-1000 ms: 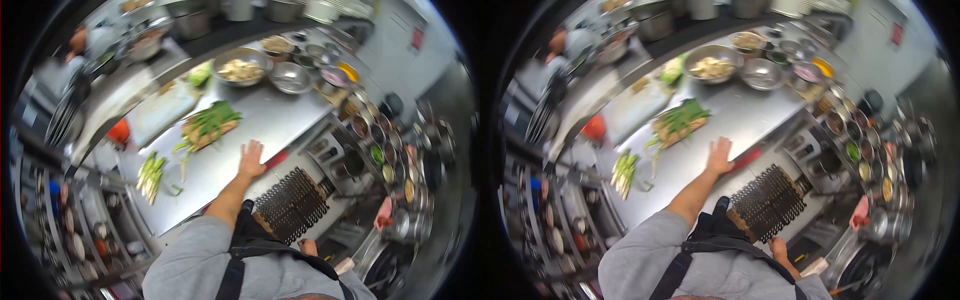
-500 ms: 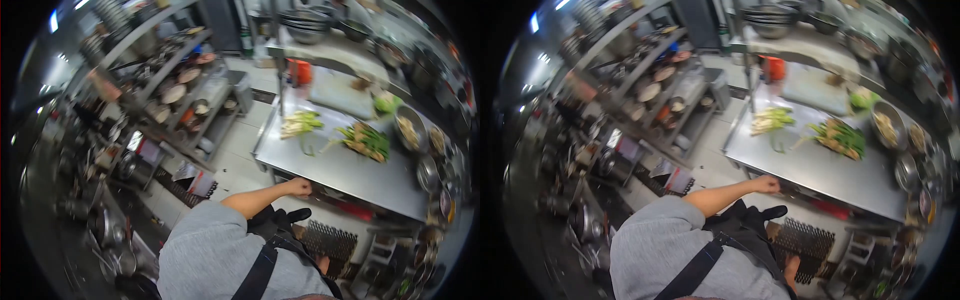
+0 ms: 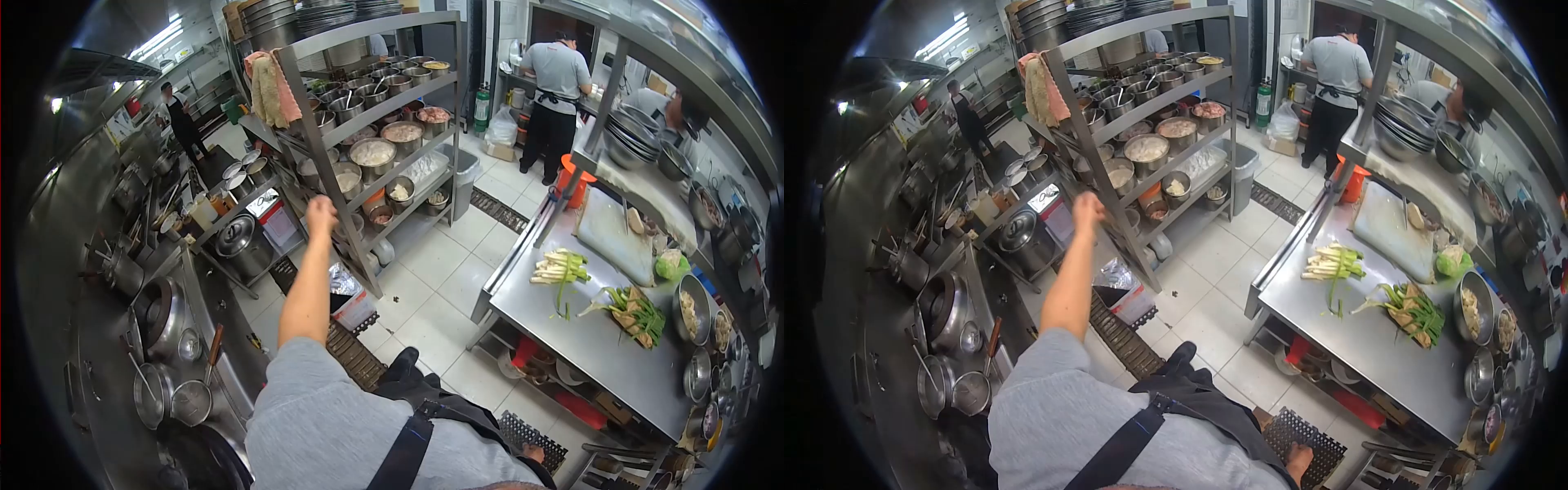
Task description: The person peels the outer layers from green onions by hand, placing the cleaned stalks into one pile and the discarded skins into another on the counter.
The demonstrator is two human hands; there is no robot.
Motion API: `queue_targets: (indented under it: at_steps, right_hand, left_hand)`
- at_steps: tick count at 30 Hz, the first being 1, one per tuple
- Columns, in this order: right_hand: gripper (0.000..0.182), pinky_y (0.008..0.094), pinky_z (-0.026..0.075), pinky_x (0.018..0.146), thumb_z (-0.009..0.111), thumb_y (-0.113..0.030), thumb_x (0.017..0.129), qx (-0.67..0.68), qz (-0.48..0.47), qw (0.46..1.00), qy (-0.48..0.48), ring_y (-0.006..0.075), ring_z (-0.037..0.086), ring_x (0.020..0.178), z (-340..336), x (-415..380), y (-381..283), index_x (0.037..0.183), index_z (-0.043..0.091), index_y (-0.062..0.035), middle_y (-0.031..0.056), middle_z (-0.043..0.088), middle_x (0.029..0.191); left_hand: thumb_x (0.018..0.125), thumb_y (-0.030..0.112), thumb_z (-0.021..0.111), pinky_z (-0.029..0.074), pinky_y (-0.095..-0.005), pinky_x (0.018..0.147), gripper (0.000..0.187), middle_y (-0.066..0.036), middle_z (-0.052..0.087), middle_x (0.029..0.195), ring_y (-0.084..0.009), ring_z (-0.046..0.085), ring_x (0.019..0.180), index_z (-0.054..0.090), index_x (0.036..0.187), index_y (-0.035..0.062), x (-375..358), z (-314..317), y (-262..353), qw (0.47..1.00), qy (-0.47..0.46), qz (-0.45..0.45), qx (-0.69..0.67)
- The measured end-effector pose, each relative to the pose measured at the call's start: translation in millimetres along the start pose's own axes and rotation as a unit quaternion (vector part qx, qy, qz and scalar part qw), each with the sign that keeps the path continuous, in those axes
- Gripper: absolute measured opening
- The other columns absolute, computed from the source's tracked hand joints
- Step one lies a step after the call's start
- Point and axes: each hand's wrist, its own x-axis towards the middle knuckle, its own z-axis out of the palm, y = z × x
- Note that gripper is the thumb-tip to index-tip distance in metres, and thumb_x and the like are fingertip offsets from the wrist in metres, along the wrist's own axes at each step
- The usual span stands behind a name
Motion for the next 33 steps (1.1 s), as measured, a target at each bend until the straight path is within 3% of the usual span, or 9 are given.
queue_targets:
  at_steps: [5, 7, 10, 12, 15, 18, 21, 24, 33]
  right_hand:
    - [0.028, 0.0417, 0.049, 0.077, 0.067, -0.024, 0.077, 0.003, 0.005, 1.000, -0.010, 0.0368, 0.065, 0.081, 13, -14, -92, 0.081, 0.069, 0.0032, 0.0241, 0.064, 0.083]
    - [0.026, 0.0438, 0.050, 0.073, 0.063, -0.023, 0.079, -0.020, -0.005, 1.000, -0.016, 0.0385, 0.064, 0.073, 56, 6, -113, 0.080, 0.070, 0.0018, 0.0235, 0.064, 0.078]
    - [0.026, 0.0457, 0.050, 0.071, 0.061, -0.025, 0.080, -0.111, -0.314, 0.943, -0.007, 0.0388, 0.064, 0.070, 116, 43, -162, 0.080, 0.070, -0.0003, 0.0217, 0.065, 0.075]
    - [0.026, 0.0470, 0.050, 0.069, 0.060, -0.026, 0.081, -0.164, -0.490, 0.856, -0.018, 0.0389, 0.063, 0.068, 146, 31, -160, 0.080, 0.070, -0.0017, 0.0205, 0.065, 0.073]
    - [0.033, 0.0469, 0.050, 0.071, 0.060, -0.035, 0.080, 0.017, -0.123, 0.992, 0.029, 0.0364, 0.063, 0.073, 99, -37, -263, 0.073, 0.068, -0.0031, 0.0184, 0.066, 0.077]
    - [0.036, 0.0451, 0.049, 0.075, 0.060, -0.039, 0.083, 0.109, -0.090, 0.989, 0.035, 0.0360, 0.063, 0.076, 112, -24, -287, 0.078, 0.068, -0.0039, 0.0186, 0.066, 0.080]
    - [0.036, 0.0462, 0.049, 0.077, 0.058, -0.037, 0.084, 0.050, -0.063, 0.996, 0.032, 0.0380, 0.062, 0.080, 100, -26, -284, 0.077, 0.067, -0.0020, 0.0206, 0.065, 0.082]
    - [0.028, 0.0444, 0.049, 0.084, 0.059, -0.030, 0.081, 0.088, 0.042, 0.995, 0.031, 0.0353, 0.062, 0.092, 81, -47, -275, 0.084, 0.069, -0.0043, 0.0194, 0.066, 0.090]
    - [0.030, 0.0422, 0.048, 0.089, 0.058, -0.030, 0.081, 0.120, 0.188, 0.975, -0.016, 0.0338, 0.061, 0.099, 111, -104, -253, 0.095, 0.069, -0.0060, 0.0167, 0.066, 0.100]
  left_hand:
    - [0.085, 0.029, 0.061, 0.045, -0.0365, 0.087, 0.044, -0.016, 0.063, 0.103, -0.0276, 0.060, 0.095, 0.055, 0.116, -0.0006, 146, -19, 109, 0.953, 0.172, 0.218, 0.118]
    - [0.082, 0.032, 0.064, 0.045, -0.0375, 0.087, 0.049, -0.018, 0.062, 0.105, -0.0316, 0.060, 0.096, 0.055, 0.115, -0.0025, 209, -23, 133, 0.899, 0.224, 0.338, 0.169]
    - [0.078, 0.032, 0.065, 0.046, -0.0379, 0.086, 0.049, -0.020, 0.063, 0.103, -0.0339, 0.061, 0.097, 0.058, 0.112, -0.0019, 263, -22, 163, 0.827, 0.213, 0.444, 0.271]
    - [0.078, 0.032, 0.065, 0.046, -0.0378, 0.085, 0.044, -0.020, 0.064, 0.101, -0.0330, 0.061, 0.096, 0.061, 0.107, -0.0012, 272, -41, 165, 0.843, 0.159, 0.419, 0.296]
    - [0.078, 0.030, 0.063, 0.048, -0.0365, 0.082, 0.032, -0.015, 0.068, 0.097, -0.0294, 0.064, 0.091, 0.070, 0.098, 0.0051, 274, -34, 174, 0.882, 0.127, 0.340, 0.301]
    - [0.083, 0.027, 0.065, 0.050, -0.0350, 0.081, 0.025, -0.013, 0.069, 0.099, -0.0255, 0.065, 0.087, 0.071, 0.096, 0.0061, 323, -41, 155, 0.901, 0.058, 0.382, 0.197]
    - [0.085, 0.033, 0.067, 0.051, -0.0354, 0.082, 0.032, -0.014, 0.068, 0.095, -0.0272, 0.065, 0.089, 0.070, 0.096, 0.0027, 356, -51, 157, 0.763, 0.143, 0.551, 0.307]
    - [0.086, 0.050, 0.058, 0.046, -0.0371, 0.090, 0.052, -0.016, 0.062, 0.114, -0.0324, 0.059, 0.101, 0.062, 0.115, 0.0062, 349, -28, 175, 0.878, 0.089, 0.410, 0.228]
    - [0.086, 0.033, 0.057, 0.049, -0.0394, 0.081, 0.034, -0.016, 0.066, 0.100, -0.0313, 0.063, 0.091, 0.066, 0.102, 0.0038, 317, 2, 193, 0.834, 0.174, 0.416, 0.319]
